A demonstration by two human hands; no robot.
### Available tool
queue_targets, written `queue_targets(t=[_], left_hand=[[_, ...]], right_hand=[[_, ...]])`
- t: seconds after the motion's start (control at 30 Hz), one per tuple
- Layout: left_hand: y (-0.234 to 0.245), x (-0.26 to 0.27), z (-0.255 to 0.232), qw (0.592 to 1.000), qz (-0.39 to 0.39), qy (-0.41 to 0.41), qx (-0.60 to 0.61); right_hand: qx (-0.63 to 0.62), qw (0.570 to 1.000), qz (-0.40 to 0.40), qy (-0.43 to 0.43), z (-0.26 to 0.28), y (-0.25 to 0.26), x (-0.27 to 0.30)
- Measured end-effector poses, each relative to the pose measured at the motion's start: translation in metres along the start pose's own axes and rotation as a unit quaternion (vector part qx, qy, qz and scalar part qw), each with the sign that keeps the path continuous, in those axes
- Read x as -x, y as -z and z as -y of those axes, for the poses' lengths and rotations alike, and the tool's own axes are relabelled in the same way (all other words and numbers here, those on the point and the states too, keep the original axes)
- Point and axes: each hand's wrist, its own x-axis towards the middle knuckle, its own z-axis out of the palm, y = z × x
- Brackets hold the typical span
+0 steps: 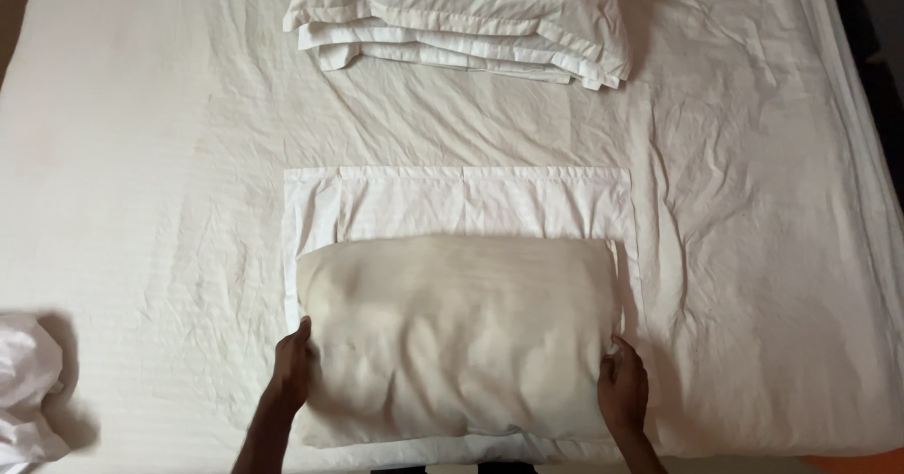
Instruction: The person lays a white pillowcase flat on a bed, places a pillow on it, and inserts the pillow into the case by hand. The person smooths the pillow and adjusts the case to fit.
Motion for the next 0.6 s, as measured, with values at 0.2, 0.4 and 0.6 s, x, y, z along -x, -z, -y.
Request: queue_targets(t=[0.2, 0.4, 0.6], left_hand=[[0.013, -0.018, 0.036, 0.829, 0.075, -0.516, -0.201], [-0.031, 0.019, -0.039, 0.947, -0.185, -0.022, -0.261], [-0.097, 0.088, -0.107, 0.809, -0.191, -0.333, -0.444]], right_hand=[[-0.013, 1.000, 0.017, -0.001, -0.015, -0.002, -0.008], [0.068, 0.997, 0.018, -0.008, 0.033, 0.019, -0.003], [0.067, 0.974, 0.113, 0.185, 0.094, -0.002, 0.055]])
